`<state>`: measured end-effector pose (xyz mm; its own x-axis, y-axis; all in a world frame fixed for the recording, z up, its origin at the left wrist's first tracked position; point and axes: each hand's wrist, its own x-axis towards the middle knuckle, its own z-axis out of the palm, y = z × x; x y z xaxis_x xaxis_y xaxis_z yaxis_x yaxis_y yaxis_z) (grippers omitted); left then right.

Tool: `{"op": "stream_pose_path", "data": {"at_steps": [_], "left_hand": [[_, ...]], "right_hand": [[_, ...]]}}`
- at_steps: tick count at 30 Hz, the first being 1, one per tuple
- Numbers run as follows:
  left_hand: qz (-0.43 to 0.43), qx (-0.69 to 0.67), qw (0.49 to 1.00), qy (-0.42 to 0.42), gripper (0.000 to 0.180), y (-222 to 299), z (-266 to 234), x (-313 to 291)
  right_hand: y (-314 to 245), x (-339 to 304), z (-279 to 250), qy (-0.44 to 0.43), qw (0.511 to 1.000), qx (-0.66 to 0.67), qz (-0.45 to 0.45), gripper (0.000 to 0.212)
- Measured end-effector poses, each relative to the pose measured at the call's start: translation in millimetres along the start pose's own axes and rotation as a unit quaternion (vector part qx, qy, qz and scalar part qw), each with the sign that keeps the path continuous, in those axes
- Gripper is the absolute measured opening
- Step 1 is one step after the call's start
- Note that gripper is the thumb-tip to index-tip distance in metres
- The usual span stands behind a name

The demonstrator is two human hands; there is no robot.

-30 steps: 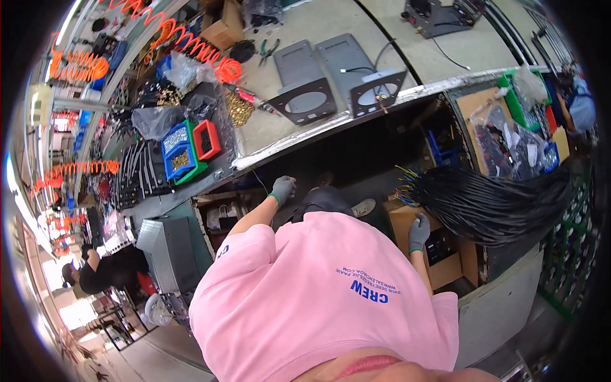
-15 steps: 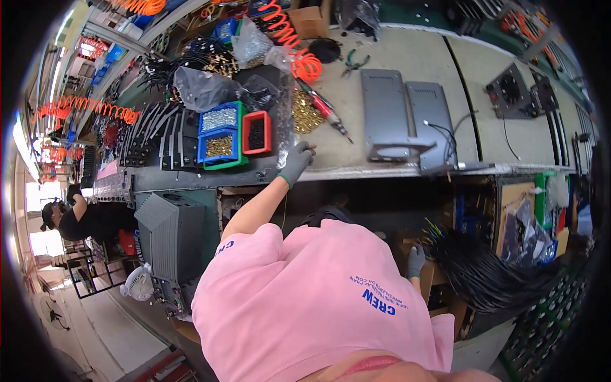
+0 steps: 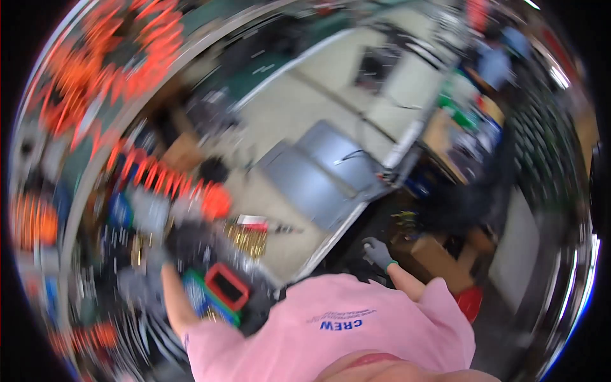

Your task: Assemble electronic components using a pneumatic screwdriver and manual assembly steps.

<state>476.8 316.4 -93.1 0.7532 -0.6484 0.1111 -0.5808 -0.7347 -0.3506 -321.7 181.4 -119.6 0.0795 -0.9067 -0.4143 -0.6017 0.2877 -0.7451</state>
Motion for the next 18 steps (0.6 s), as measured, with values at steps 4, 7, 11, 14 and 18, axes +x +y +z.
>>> {"op": "stream_pose_path", "data": {"at_steps": [4,7,11,14,18], "left_hand": [[-0.152,-0.030,0.987,-0.035,0.045,-34.9,-8.6,59.6],[-0.138,-0.098,0.983,-0.078,0.056,-55.9,2.9,84.6],[-0.089,0.064,0.978,-0.176,0.051,-10.2,-52.3,96.0],[0.014,0.186,0.973,-0.139,0.043,-85.2,23.8,119.4],[0.004,0.047,0.991,-0.122,0.045,-63.6,-15.7,111.9]], "right_hand": [[-10.1,-32.5,-13.0,0.004,0.996,-0.063,0.064,0.026],[-6.5,-50.9,-17.3,0.042,0.990,-0.106,0.082,0.030],[-18.2,-69.2,-14.4,0.049,0.984,-0.105,0.135,0.032],[-18.8,-51.0,8.3,0.019,0.988,-0.135,0.074,0.032],[-54.0,-53.4,22.9,-0.023,0.986,-0.152,0.058,0.034]]}}
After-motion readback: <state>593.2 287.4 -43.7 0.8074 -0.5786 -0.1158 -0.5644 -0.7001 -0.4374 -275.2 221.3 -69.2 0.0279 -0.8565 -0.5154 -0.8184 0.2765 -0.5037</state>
